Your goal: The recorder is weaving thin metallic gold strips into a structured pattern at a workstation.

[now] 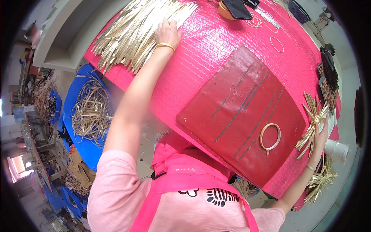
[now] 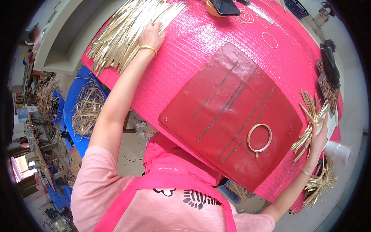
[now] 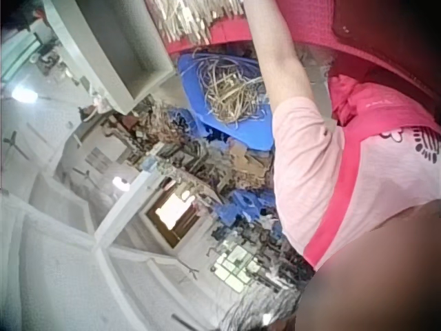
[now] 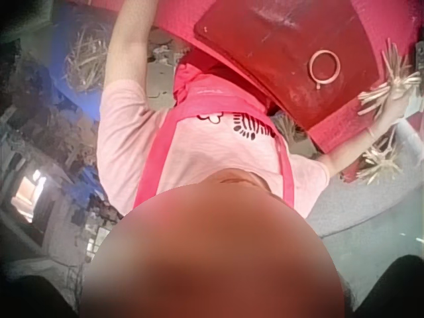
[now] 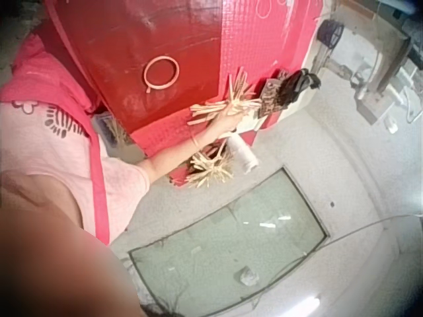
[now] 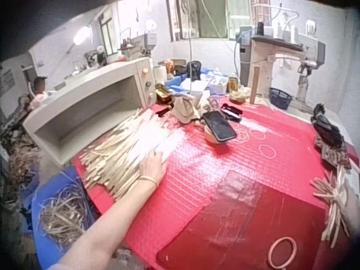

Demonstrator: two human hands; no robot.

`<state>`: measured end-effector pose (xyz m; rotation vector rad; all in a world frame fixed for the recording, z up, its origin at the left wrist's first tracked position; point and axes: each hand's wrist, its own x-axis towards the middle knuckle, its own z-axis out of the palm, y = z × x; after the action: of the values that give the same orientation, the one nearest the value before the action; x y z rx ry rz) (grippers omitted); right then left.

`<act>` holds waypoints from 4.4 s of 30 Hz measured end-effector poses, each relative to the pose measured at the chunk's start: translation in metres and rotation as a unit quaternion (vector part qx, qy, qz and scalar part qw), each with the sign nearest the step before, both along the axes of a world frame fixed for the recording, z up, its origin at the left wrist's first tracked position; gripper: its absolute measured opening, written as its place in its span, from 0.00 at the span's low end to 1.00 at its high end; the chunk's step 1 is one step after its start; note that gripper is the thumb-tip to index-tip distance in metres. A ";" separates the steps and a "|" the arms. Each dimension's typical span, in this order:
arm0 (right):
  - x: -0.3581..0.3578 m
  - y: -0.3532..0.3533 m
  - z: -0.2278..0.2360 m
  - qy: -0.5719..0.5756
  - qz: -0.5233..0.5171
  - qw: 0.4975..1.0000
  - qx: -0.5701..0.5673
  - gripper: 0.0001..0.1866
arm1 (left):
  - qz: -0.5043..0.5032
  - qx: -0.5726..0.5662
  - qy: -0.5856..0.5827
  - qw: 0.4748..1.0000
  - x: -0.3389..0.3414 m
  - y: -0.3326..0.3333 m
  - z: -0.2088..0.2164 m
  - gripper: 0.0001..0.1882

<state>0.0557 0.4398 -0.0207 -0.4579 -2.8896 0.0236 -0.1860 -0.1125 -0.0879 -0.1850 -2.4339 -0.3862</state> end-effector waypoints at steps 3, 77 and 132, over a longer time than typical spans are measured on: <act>-0.005 -0.067 0.012 0.000 0.103 0.986 -0.128 0.25 | 0.069 -0.150 -0.053 0.985 -0.013 -0.022 -0.007 0.06; -0.028 -0.316 0.028 0.140 0.141 0.555 -0.808 0.07 | -0.305 0.657 -0.439 0.531 0.179 0.095 0.119 0.08; -0.046 -0.295 0.041 -0.025 0.146 0.573 -0.806 0.10 | -0.271 0.431 -0.237 0.828 0.181 0.108 0.119 0.04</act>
<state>0.0101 0.1445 0.0207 -0.1103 -1.9372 2.6944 -0.0046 -0.0047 0.0310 -0.4088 -2.3416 -1.9229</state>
